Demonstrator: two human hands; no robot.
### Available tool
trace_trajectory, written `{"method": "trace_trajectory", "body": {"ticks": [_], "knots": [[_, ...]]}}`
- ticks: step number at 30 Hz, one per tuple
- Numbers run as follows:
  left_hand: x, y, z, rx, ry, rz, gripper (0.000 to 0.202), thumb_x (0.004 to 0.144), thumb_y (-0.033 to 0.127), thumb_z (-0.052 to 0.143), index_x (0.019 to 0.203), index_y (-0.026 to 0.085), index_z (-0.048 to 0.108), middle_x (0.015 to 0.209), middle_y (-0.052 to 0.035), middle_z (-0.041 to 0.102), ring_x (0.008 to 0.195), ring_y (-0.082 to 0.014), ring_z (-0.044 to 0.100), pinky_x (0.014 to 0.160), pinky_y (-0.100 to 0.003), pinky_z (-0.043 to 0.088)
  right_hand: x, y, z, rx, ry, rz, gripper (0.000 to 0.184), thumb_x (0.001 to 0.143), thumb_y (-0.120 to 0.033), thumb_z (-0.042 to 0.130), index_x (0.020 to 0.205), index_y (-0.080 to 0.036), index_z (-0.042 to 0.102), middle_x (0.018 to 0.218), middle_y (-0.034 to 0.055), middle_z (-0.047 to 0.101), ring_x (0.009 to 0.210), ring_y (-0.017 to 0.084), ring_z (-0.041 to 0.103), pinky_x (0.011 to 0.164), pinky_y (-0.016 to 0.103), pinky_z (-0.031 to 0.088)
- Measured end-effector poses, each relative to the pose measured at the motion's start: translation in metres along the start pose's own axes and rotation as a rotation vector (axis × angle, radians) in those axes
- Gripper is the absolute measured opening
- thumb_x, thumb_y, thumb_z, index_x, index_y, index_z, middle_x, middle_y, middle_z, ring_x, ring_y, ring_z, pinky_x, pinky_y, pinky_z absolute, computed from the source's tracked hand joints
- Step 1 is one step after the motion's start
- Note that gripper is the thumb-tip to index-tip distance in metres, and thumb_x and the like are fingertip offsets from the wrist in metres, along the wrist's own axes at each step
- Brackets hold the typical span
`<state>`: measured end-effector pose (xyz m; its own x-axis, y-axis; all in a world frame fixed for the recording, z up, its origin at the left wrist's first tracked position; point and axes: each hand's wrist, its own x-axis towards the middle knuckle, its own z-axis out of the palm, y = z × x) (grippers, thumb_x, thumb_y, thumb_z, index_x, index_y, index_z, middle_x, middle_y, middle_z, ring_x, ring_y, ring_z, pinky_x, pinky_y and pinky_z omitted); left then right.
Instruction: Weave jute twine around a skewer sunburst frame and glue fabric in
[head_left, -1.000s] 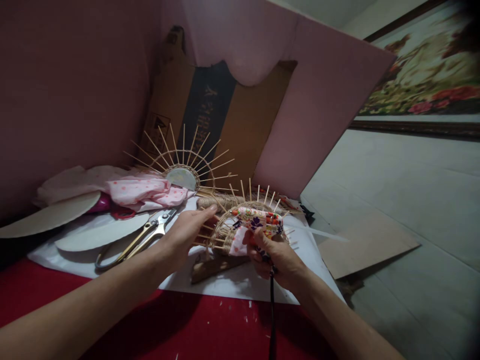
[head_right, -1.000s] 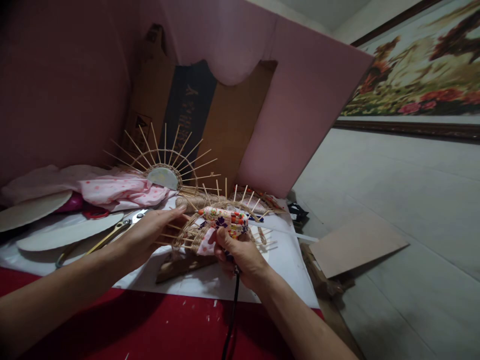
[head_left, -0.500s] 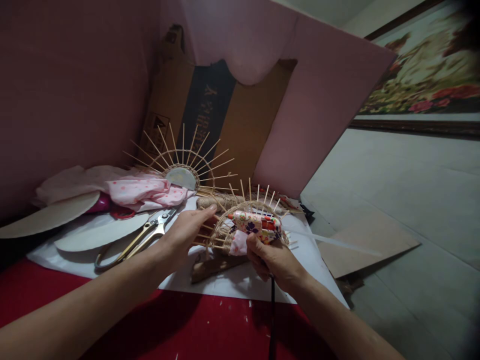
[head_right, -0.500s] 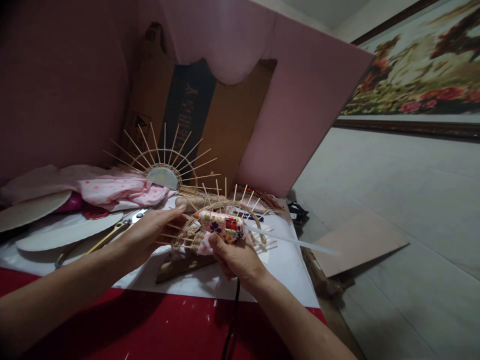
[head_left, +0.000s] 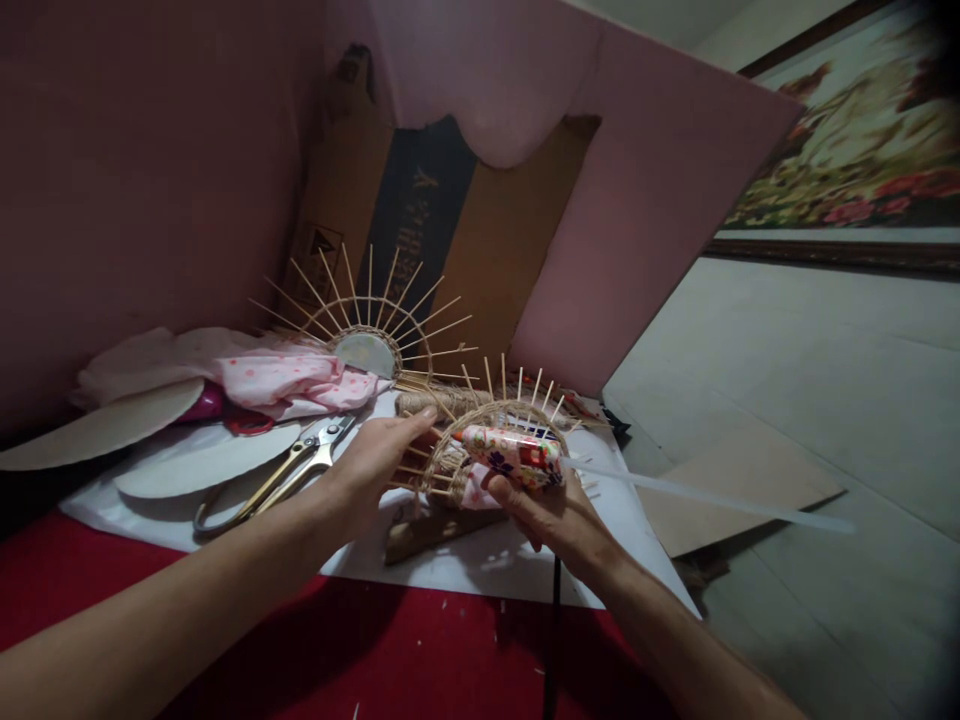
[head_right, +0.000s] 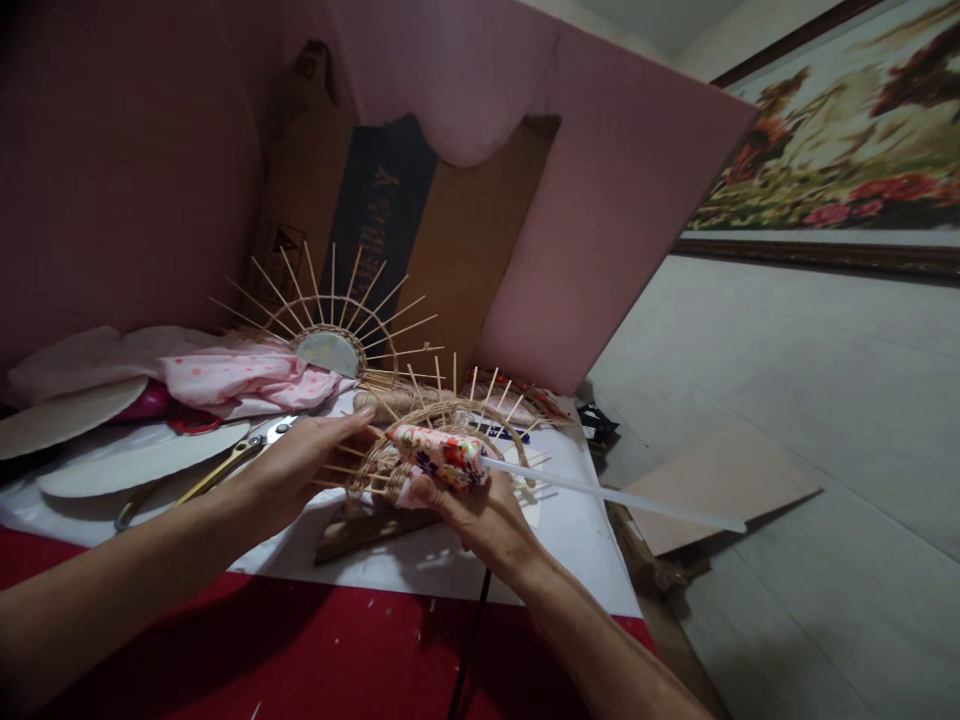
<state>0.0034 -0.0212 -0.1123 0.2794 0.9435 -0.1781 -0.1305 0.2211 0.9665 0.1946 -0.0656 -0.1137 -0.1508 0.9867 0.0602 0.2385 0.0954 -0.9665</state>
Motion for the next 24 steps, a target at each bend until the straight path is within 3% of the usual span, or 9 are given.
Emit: {"method": "trace_trajectory", "body": {"ticks": [3,8,20,24], "knots": [[-0.0002,-0.0001,-0.0004,0.002,0.001,-0.008,0.040,0.078,0.051,0.055,0.070,0.013,0.067,0.070,-0.0088,0.068,0.063,-0.0189,0.060,0.064,-0.031,0.042,-0.0013,0.0005,-0.0008,-0.102,0.005,-0.044,0.042,0.075,-0.048,0.068,0.105,-0.017,0.065,0.041,-0.0057,0.040,0.037,0.009,0.032,0.033,0.022,0.021],[0.0000,-0.0003,0.0004,0.007,0.005,-0.017,0.040,0.075,0.052,0.057,0.072,0.013,0.067,0.069,-0.0088,0.068,0.063,-0.0199,0.061,0.064,-0.032,0.043,-0.0013,0.0011,-0.0024,-0.163,0.017,0.024,0.047,0.077,-0.049,0.065,0.110,-0.017,0.064,0.043,-0.0053,0.039,0.037,0.008,0.031,0.033,0.022,0.023],[0.0001,-0.0002,0.0003,-0.021,-0.004,-0.007,0.037,0.075,0.049,0.059,0.069,0.013,0.067,0.067,-0.0080,0.068,0.061,-0.0190,0.061,0.061,-0.030,0.042,0.0017,-0.0059,0.0023,-0.045,0.010,-0.069,0.031,0.068,-0.043,0.075,0.088,-0.021,0.067,0.047,-0.0034,0.044,0.048,0.013,0.043,0.039,0.023,0.029],[-0.0003,0.0002,0.0009,-0.011,0.018,-0.002,0.038,0.073,0.051,0.061,0.070,0.013,0.067,0.068,-0.0080,0.068,0.061,-0.0188,0.061,0.062,-0.030,0.042,0.0023,-0.0015,-0.0004,0.043,-0.019,0.045,0.035,0.068,-0.045,0.074,0.090,-0.019,0.066,0.043,-0.0048,0.044,0.038,0.009,0.036,0.034,0.021,0.024]]}}
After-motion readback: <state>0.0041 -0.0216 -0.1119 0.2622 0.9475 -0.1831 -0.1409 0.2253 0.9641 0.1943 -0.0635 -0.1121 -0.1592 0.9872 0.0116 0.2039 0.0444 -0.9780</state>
